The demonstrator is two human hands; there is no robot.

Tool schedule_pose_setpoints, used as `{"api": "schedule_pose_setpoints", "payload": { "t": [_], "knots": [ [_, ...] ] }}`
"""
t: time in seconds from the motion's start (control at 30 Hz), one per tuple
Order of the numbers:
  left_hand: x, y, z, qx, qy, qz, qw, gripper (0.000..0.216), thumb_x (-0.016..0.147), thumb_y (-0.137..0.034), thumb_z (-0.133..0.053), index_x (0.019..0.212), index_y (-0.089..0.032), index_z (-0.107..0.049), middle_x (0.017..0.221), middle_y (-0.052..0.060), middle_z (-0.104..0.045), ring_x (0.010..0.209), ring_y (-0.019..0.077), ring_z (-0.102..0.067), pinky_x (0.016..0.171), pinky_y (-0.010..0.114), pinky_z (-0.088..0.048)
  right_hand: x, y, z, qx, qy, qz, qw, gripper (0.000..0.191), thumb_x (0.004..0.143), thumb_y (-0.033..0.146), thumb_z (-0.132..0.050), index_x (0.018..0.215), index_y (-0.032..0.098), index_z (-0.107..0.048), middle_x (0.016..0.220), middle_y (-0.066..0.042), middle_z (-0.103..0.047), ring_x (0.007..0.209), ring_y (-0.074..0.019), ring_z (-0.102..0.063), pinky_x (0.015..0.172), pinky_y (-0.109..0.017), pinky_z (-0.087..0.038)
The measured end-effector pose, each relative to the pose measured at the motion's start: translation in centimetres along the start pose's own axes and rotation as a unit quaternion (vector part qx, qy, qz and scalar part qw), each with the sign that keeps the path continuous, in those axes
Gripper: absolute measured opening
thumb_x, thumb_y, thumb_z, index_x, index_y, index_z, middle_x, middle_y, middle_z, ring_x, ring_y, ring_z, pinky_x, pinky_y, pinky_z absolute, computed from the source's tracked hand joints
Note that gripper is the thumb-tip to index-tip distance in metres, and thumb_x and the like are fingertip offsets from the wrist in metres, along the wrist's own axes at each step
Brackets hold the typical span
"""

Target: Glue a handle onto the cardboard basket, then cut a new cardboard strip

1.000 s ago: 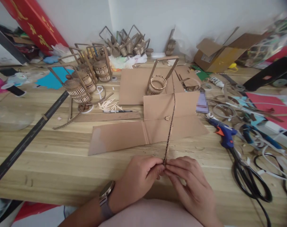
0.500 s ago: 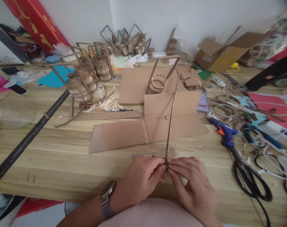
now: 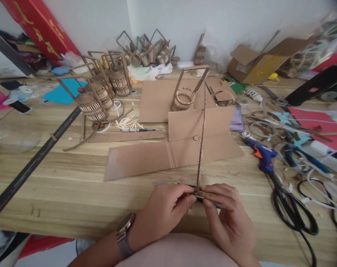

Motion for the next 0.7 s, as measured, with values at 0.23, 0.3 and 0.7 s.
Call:
{"api": "schedule_pose_setpoints", "payload": {
  "t": [0.23,0.3,0.7],
  "knots": [
    [-0.2,0.4,0.0,-0.05,-0.005,0.006,0.999,0.02,0.095,-0.026,-0.054,0.092,-0.016,-0.071,0.072,0.002,-0.072,0.067,0.0139,-0.066,0.064,0.022,-0.046,0.1,0.0,-0.2,-0.004,0.012,0.004,1.0,0.026,0.086,0.008,-0.061,0.106,0.025,-0.058,0.092,-0.004,-0.072,0.084,-0.0204,-0.067,0.076,-0.039,-0.052],
    [-0.2,0.9,-0.2,-0.1,-0.004,0.023,0.995,0.022,0.096,-0.028,-0.053,0.092,-0.016,-0.071,0.073,0.002,-0.072,0.067,0.0131,-0.066,0.063,0.021,-0.048,0.2,0.2,-0.1,-0.024,0.006,0.014,1.0,0.029,0.085,0.008,-0.063,0.107,0.026,-0.059,0.097,-0.005,-0.071,0.087,-0.0211,-0.067,0.077,-0.04,-0.051],
    [-0.3,1.3,-0.1,-0.152,-0.023,0.044,0.987,0.021,0.096,-0.03,-0.054,0.087,-0.016,-0.069,0.07,0.001,-0.071,0.062,0.0117,-0.065,0.058,0.019,-0.047,1.7,2.3,0.5,-0.1,0.027,0.111,0.988,0.024,0.084,0.008,-0.063,0.095,0.029,-0.062,0.085,-0.001,-0.069,0.074,-0.0183,-0.065,0.068,-0.037,-0.05]
  ]
}}
Point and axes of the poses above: each hand's wrist, its own x-axis towards the middle knuckle, its own z-axis out of the back of the hand, y = z × x, the point moved 10 cm from there along x, towards the middle knuckle
